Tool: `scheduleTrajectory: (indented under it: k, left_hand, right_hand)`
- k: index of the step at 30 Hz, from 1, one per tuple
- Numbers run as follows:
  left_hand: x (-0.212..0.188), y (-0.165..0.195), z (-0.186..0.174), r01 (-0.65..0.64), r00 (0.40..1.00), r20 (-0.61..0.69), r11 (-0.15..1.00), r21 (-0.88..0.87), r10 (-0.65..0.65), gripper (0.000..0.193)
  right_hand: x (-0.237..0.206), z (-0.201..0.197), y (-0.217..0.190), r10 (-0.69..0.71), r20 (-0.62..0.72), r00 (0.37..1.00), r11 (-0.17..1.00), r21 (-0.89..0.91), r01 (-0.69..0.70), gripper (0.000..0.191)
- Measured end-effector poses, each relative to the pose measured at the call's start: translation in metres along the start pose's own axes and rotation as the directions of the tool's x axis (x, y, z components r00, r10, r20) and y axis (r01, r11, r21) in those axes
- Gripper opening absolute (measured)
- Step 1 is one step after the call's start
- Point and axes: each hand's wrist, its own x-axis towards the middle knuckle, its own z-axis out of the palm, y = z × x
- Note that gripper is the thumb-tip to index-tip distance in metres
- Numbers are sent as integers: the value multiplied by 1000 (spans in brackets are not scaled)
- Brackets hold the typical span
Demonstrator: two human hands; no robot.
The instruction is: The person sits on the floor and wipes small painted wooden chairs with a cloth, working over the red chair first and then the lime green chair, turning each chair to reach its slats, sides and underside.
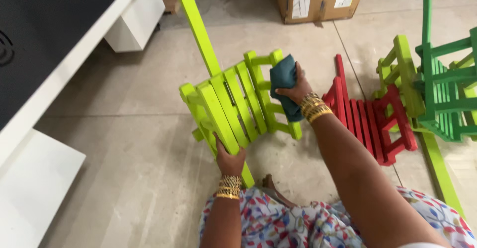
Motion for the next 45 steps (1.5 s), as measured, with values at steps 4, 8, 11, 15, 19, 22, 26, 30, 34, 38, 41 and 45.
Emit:
scheduleTrajectory:
  k: [4,8,11,15,19,22,26,30,34,38,41,45]
  left_hand:
    - [0,7,-3,-212,977,-6,977,34,212,104]
    - [0,1,-7,-133,989,-54,988,76,137,93]
    - [4,-10,-7,-97,980,-157,982,162,122,77]
    - [5,-23,-9,62,994,-91,994,93,-53,54]
    - [-1,-30,-7,238,961,178,960,-148,-211,44]
    - [-9,-26,2,323,919,243,946,-15,-310,46]
    - [-18,-13,10,108,991,80,994,-10,-107,76]
    - [-19,-5,6,-285,957,-101,946,-151,273,91]
    - [-9,-10,7,-154,987,-66,983,-103,148,69]
    - [-6,-18,15,-108,992,-72,991,-85,102,51]
    - [-12,-20,15,-25,997,-71,990,-137,16,50]
    - [-15,-15,14,-44,996,-81,975,-219,27,53]
  right_hand:
    - [21,14,-8,339,13,941,932,-139,-334,121]
    - [-7,24,5,356,-118,927,899,-227,-374,90]
    - [-42,31,15,318,-198,927,930,-124,-345,86]
    - [-91,36,23,224,-433,873,948,-110,-298,99]
    - [-140,21,32,140,-520,843,983,-27,-180,87]
    - [-161,4,36,112,-528,842,991,-3,-134,81]
    - [-165,-11,40,114,-493,863,993,40,-109,79]
    - [-174,-8,50,90,-426,900,984,-100,-146,86]
    - [-213,3,59,436,-136,890,829,-324,-456,92]
    - [-247,-2,66,648,-113,753,719,-237,-654,111]
    - [-237,-20,61,15,-478,878,979,-170,-109,85]
    - [-197,-32,49,-10,-593,805,940,-280,-195,94]
